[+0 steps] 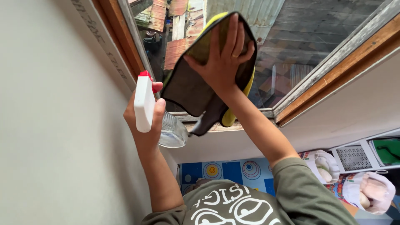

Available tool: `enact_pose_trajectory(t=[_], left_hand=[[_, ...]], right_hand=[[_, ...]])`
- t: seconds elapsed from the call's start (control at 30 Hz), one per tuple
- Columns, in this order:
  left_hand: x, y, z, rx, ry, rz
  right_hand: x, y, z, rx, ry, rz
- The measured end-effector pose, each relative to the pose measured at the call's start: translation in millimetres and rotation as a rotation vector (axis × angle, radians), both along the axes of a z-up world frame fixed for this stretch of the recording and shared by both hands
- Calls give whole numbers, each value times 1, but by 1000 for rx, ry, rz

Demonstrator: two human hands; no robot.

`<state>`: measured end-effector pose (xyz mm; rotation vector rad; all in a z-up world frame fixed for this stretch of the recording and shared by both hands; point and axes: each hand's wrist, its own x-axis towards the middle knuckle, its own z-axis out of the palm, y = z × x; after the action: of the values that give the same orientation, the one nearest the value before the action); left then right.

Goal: The person wipes a window pane with a cloth while holding a spray bottle. The person repeatedly wipes the glass surface in broad strokes, covering the entire visible area of the window.

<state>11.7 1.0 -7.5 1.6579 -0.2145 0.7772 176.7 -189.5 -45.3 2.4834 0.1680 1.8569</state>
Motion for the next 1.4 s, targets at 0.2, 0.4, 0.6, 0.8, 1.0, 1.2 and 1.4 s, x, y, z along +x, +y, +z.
enact_pose_trajectory(t=[0.2, 0.4, 0.6, 0.8, 1.0, 1.2, 1.4], left_hand=[[1, 0, -3, -49, 37, -6], [-1, 6, -4, 5, 7, -17], [-7, 3, 4, -12, 31, -3], [6, 9, -15, -34, -119, -74], [3, 5, -11, -19, -109, -79], [3, 2, -16, -27, -93, -72], [1, 5, -12, -2, -93, -60]], right_hand=[[3, 11, -66, 138, 112, 20], [-1, 6, -76, 142, 194, 51], [15, 0, -10, 205, -8, -31], [8, -4, -92, 108, -63, -3], [7, 2, -63, 160, -56, 1], [10, 12, -14, 286, -107, -56], [-1, 17, -92, 279, -2, 16]])
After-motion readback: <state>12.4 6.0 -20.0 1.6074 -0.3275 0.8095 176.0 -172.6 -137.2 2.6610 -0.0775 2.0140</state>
